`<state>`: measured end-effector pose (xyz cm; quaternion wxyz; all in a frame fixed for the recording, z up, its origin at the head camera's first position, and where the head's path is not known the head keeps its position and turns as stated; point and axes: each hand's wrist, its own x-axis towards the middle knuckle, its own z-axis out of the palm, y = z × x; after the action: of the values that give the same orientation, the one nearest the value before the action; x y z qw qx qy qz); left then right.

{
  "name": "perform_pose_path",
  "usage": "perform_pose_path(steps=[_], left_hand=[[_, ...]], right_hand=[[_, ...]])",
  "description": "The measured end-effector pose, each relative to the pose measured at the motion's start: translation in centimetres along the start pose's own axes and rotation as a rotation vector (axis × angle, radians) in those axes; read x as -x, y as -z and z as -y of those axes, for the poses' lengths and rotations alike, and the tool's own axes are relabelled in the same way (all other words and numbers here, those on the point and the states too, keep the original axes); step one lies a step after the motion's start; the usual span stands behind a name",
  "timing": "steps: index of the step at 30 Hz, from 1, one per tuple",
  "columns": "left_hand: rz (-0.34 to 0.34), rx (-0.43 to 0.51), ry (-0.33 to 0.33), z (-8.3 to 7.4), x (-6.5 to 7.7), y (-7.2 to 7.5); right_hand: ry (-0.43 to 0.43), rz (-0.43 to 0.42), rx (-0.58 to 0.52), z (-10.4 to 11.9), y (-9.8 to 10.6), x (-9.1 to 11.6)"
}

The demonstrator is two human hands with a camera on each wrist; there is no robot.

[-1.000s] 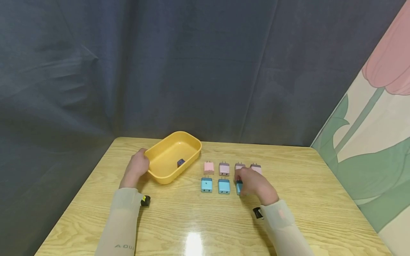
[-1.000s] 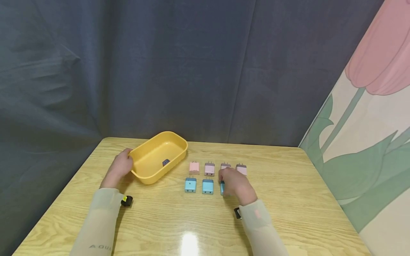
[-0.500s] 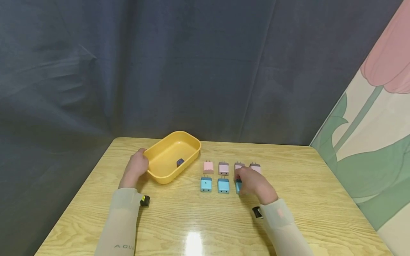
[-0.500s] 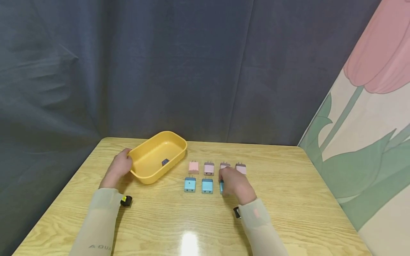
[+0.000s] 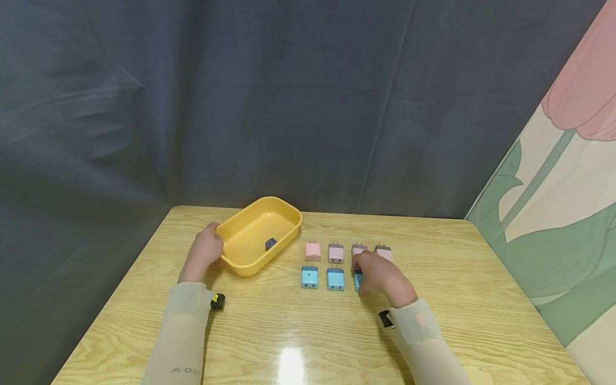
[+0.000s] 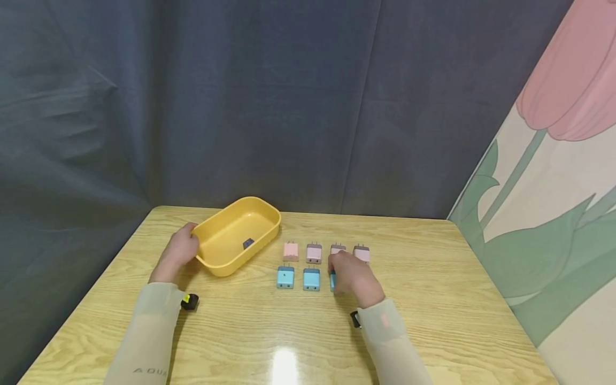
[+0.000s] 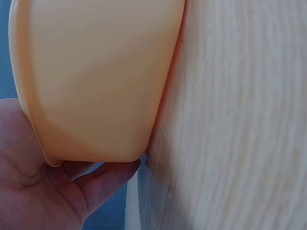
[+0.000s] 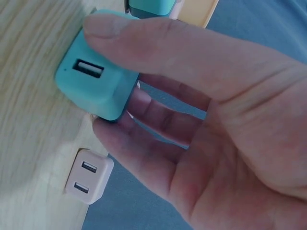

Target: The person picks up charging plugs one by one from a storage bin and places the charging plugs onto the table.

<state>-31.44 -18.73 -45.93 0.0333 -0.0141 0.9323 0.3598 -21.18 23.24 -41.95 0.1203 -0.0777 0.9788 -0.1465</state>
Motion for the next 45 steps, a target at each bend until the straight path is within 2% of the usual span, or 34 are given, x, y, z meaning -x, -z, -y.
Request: perform_pose_path(steps=[17,27,37,45], left_hand=[[0.009,0.009,0.01,-0.1,0.1,-0.1],[0.024,0.014,0.011,0.0,0.0,0.1],[0.008,0.003,-0.005,-0.1,0.1,0.1],[0.003,-0.003,-0.003,-0.2,0.2,0.1]], right_hand=[[0.002,0.015,0.028,0.1,-0.1,0.0],[-0.009,0.001,0.006,0.1,0.0,0.1],[-0.008,-0.003,0.008,0.1,0.0,0.2],[0.014,0.003,-0.038,-0.1,1.0,0.7]])
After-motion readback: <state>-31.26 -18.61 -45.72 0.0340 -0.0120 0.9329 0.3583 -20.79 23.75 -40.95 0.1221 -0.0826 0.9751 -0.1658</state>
